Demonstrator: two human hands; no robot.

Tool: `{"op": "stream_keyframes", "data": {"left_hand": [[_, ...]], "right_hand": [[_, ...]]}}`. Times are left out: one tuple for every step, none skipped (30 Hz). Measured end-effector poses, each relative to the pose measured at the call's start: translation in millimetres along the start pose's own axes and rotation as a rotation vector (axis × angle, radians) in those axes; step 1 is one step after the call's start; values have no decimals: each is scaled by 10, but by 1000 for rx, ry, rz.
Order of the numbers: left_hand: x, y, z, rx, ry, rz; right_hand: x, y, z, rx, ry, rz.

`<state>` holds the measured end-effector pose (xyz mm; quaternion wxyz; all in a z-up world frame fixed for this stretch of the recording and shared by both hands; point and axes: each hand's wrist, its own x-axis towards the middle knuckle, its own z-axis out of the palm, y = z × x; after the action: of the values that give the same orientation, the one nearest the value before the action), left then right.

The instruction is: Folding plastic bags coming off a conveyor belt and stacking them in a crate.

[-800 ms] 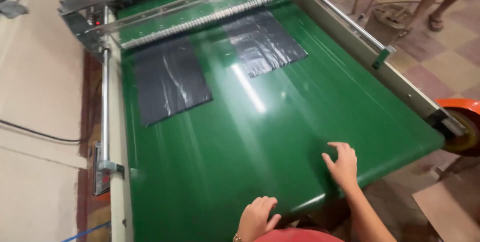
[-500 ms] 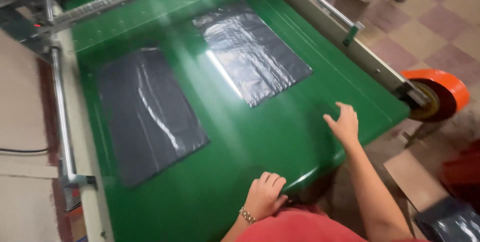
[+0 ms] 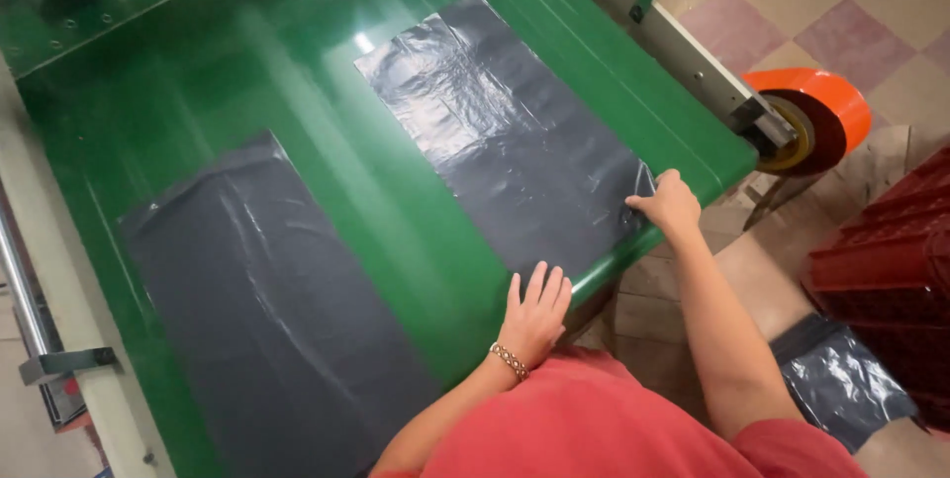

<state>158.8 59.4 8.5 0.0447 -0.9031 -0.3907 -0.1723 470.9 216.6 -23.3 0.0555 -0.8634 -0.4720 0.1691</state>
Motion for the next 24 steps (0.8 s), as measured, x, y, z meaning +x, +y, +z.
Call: {"op": "stream_keyframes", "data": {"left_hand": [[1, 7, 83, -5, -6, 1], [-3, 16, 161, 1, 17, -25], [18, 9, 245, 13, 46, -55], [14, 32, 392, 14, 45, -58], [38, 25, 545, 37, 102, -97], [62, 16, 698, 60, 158, -136], [136, -12, 661, 64, 160, -139], [206, -43, 627, 77, 188, -176], [239, -51, 583, 87, 207, -214], [256, -119, 598, 86, 202, -217], [266, -188, 613, 103, 197, -230], [275, -259, 628, 119, 191, -244], [256, -317, 408, 123, 189, -253], [240, -379, 183, 76, 164, -236], [253, -477, -38, 32, 146, -216], [200, -540, -299, 40, 151, -223], [124, -577, -565, -202, -18, -210], [47, -612, -827, -445, -185, -195], [25, -662, -1017, -443, -186, -212], [1, -713, -1207, -611, -217, -288], [-24, -774, -1392, -781, -247, -357], [-20, -875, -1411, -781, -248, -366], [-7, -973, -1426, -824, -197, -408], [8, -1067, -1442, -865, -145, -449]], "right_hand": [[12, 16, 9, -2, -5, 5], [19, 31, 17, -47, -50, -21], [62, 12, 11, -90, -91, -56], [47, 1, 17, -91, -92, -59], [59, -28, 14, 73, -57, -99], [72, -57, 11, 237, -22, -140], [-45, -174, -116, 238, -22, -144], [-163, -290, -239, 515, 49, -183], [-316, -384, -340, 791, 115, -214], [-354, -373, -445, 790, 108, -212], [-393, -367, -547, 823, 144, -366], [-431, -364, -650, 854, 181, -520], [-436, -298, -716, 855, 172, -526], [-439, -238, -787, 861, 85, -623], [-411, -212, -871, 866, 3, -726], [-468, -67, -889, 868, 0, -737], [-532, 88, -895, 1005, -252, -676], [-587, 243, -899, 1129, -509, -601], [-604, 312, -950, 1125, -527, -605], [-617, 379, -1000, 1147, -683, -601], [-651, 460, -1047, 1167, -832, -589], [-669, 308, -1102, 1165, -842, -589], [-685, 165, -1166, 1017, -797, -604], [-701, 26, -1233, 869, -750, -618]]}}
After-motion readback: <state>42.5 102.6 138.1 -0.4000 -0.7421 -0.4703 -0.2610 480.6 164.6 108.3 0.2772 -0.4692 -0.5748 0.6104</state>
